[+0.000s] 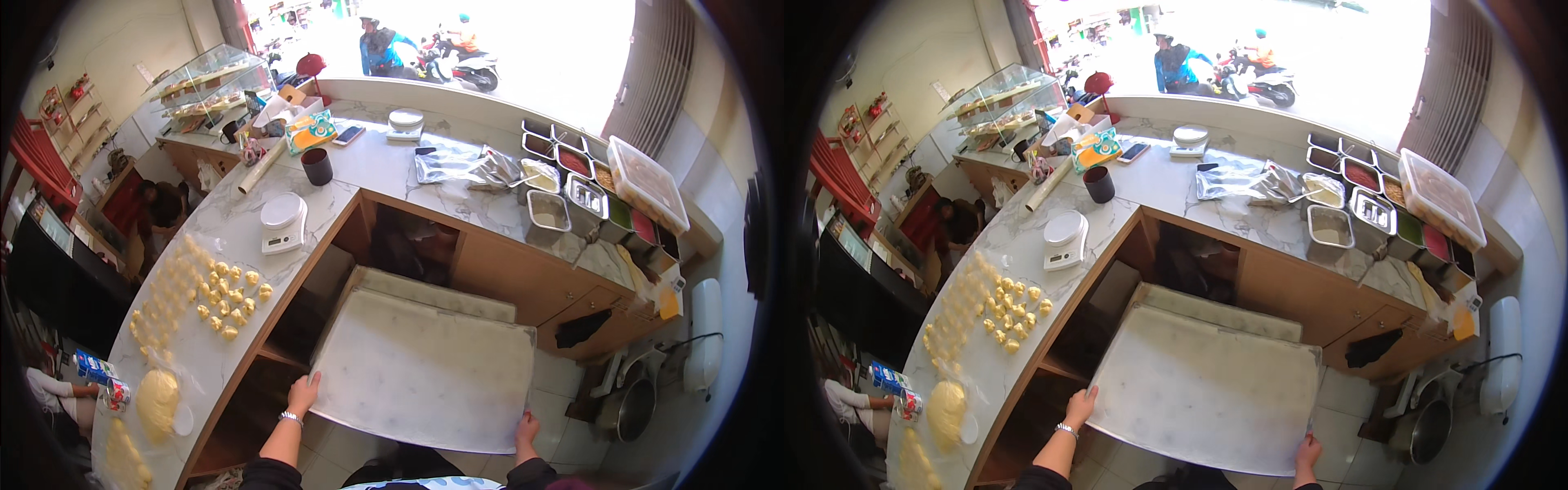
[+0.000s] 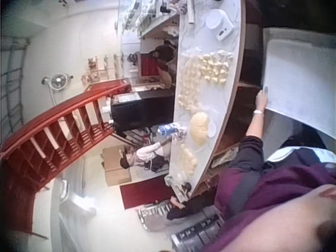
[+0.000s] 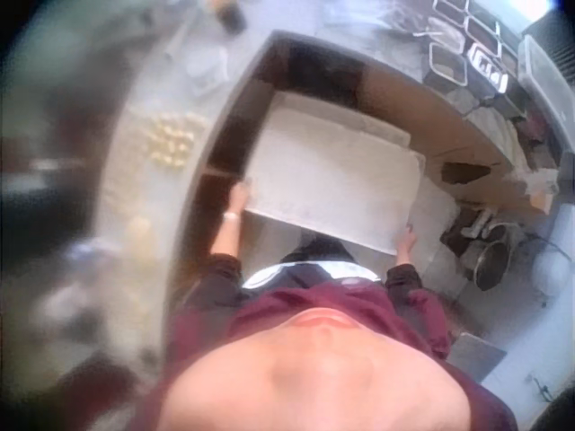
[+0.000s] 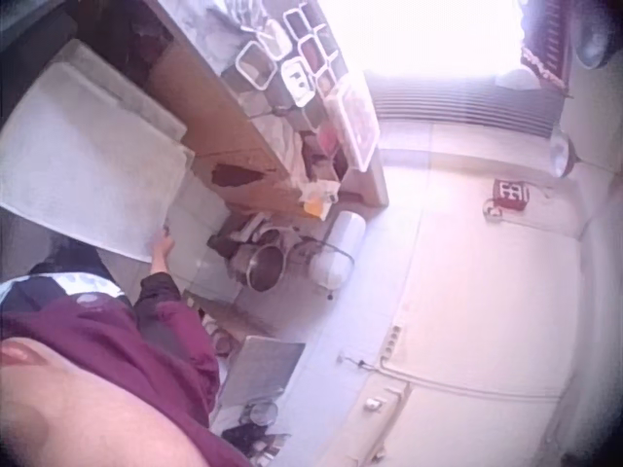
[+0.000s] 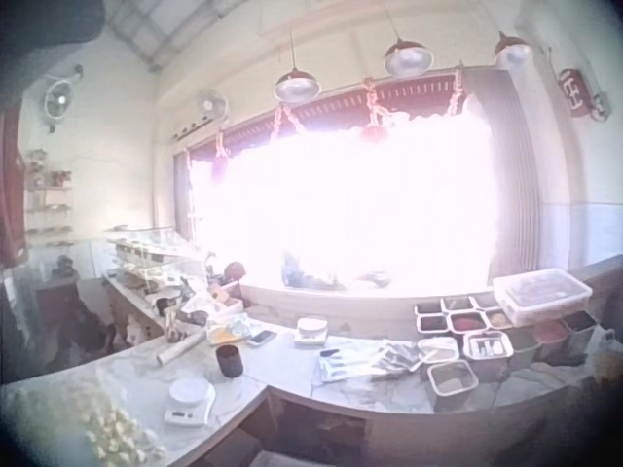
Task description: The person sprinkles flour onto a baking tray, then shapes individual pieces of dough into rounds and places them in rows on the tray.
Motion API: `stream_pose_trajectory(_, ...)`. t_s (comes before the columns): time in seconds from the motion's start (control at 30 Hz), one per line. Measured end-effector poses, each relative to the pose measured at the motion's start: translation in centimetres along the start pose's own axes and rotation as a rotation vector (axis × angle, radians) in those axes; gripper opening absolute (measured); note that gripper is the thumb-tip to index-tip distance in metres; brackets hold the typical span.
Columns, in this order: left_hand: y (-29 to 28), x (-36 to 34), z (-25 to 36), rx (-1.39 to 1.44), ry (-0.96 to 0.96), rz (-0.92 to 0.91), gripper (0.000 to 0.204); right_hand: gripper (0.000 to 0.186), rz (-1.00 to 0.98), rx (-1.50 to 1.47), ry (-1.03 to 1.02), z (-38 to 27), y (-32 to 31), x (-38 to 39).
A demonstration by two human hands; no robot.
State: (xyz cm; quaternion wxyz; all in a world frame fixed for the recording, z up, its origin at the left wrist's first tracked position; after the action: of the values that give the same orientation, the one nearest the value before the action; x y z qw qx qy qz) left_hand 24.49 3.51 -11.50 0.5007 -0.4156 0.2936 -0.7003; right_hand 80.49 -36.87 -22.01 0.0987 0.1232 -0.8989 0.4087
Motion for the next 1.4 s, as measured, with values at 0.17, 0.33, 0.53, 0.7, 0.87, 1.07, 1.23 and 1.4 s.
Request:
stream_pose_trajectory(0.17,1.5,-5.3,-0.8,0.049,-0.043,0.056,0.064,0.049,0.010,-0.111,-0.086,-4.9,4.5,-2.4)
stream_pose_trajectory(0.33,4.9,-9.0,-3.8,0.171,-0.100,0.023,0.070,0.048,-0.051,-0.033,-0.092,-7.9,8.3,-5.0)
stream_pose_trajectory(0.53,9.7,-12.2,-7.5,0.441,-0.140,0.074,0.080,0.047,-0.052,0.009,-0.076,-9.7,10.1,-5.2)
stream_pose_trajectory(0.7,11.3,-11.5,-10.0,0.406,-0.226,0.116,0.085,0.034,0.036,0.047,-0.257,-9.8,9.6,-4.1)
stream_pose_trajectory(0.87,11.7,-9.6,-9.1,0.469,-0.190,0.123,0.086,0.020,0.223,-0.062,-0.177,-7.9,7.8,-3.6)
stream_pose_trajectory(1.07,6.9,-2.9,8.0,0.370,0.237,0.346,0.076,0.031,-0.498,-0.212,0.124,-16.2,13.0,4.9)
stream_pose_trajectory(1.23,1.1,8.4,19.3,0.379,0.634,0.347,0.070,0.075,-1.685,-0.692,0.776,-24.4,23.1,31.5)
stream_pose_trajectory(1.4,-5.8,10.7,7.1,-0.064,0.308,0.326,0.063,0.071,-2.076,-0.325,0.335,-38.7,23.1,46.7)
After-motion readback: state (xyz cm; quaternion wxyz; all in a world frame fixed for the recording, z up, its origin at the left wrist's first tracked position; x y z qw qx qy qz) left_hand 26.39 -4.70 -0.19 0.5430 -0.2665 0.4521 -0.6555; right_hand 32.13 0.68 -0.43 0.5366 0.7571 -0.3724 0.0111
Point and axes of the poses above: each hand's wrist, its own x-axis away from the middle knuckle, its own y-axis out of the palm, z = x × y, the point moved 10 cm from there along -x, towards the middle knuckle, and after that the axes turned 11 degrees about y, right-handed, at the moved point
